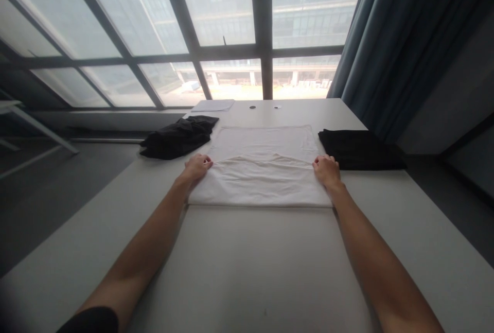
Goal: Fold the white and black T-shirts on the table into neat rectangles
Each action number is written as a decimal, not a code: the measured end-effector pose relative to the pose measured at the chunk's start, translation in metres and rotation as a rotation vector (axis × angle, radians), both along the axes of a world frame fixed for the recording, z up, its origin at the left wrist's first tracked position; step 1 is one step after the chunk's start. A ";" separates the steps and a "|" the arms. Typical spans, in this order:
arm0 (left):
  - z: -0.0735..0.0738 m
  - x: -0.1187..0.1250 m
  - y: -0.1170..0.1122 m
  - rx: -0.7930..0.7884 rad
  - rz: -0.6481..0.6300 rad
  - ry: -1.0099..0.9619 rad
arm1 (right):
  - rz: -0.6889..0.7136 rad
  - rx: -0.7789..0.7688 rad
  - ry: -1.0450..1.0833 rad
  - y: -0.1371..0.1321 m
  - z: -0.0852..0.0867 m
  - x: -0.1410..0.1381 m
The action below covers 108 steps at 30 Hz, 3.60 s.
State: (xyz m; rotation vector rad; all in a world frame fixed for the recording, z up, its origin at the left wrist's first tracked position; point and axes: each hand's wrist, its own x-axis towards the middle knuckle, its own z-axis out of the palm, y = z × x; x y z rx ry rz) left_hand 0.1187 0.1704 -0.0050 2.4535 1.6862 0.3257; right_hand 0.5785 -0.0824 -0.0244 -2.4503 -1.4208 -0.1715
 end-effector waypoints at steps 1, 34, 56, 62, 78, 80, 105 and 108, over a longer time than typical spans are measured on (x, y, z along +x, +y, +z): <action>-0.001 0.000 0.001 -0.001 0.013 0.008 | 0.008 0.012 0.008 0.001 0.000 0.000; -0.007 0.077 -0.107 0.043 -0.499 0.116 | 0.300 -0.135 0.020 0.009 -0.003 -0.108; -0.013 0.102 -0.156 -0.004 -0.700 0.129 | 0.207 -0.195 0.015 -0.018 -0.003 -0.076; -0.009 0.104 -0.156 -0.023 -0.708 0.109 | 0.168 -0.173 -0.021 -0.021 -0.007 -0.056; -0.014 0.069 -0.091 0.049 -0.339 0.104 | 0.152 -0.036 -0.027 -0.020 -0.007 -0.066; -0.014 0.067 -0.088 0.036 -0.297 0.106 | 0.147 0.047 -0.049 -0.018 -0.005 -0.070; -0.013 -0.030 -0.096 0.095 -0.439 0.130 | 0.413 0.057 -0.026 -0.058 -0.009 -0.059; -0.018 -0.051 -0.100 0.052 -0.453 0.123 | 0.443 0.024 -0.018 -0.067 -0.012 -0.056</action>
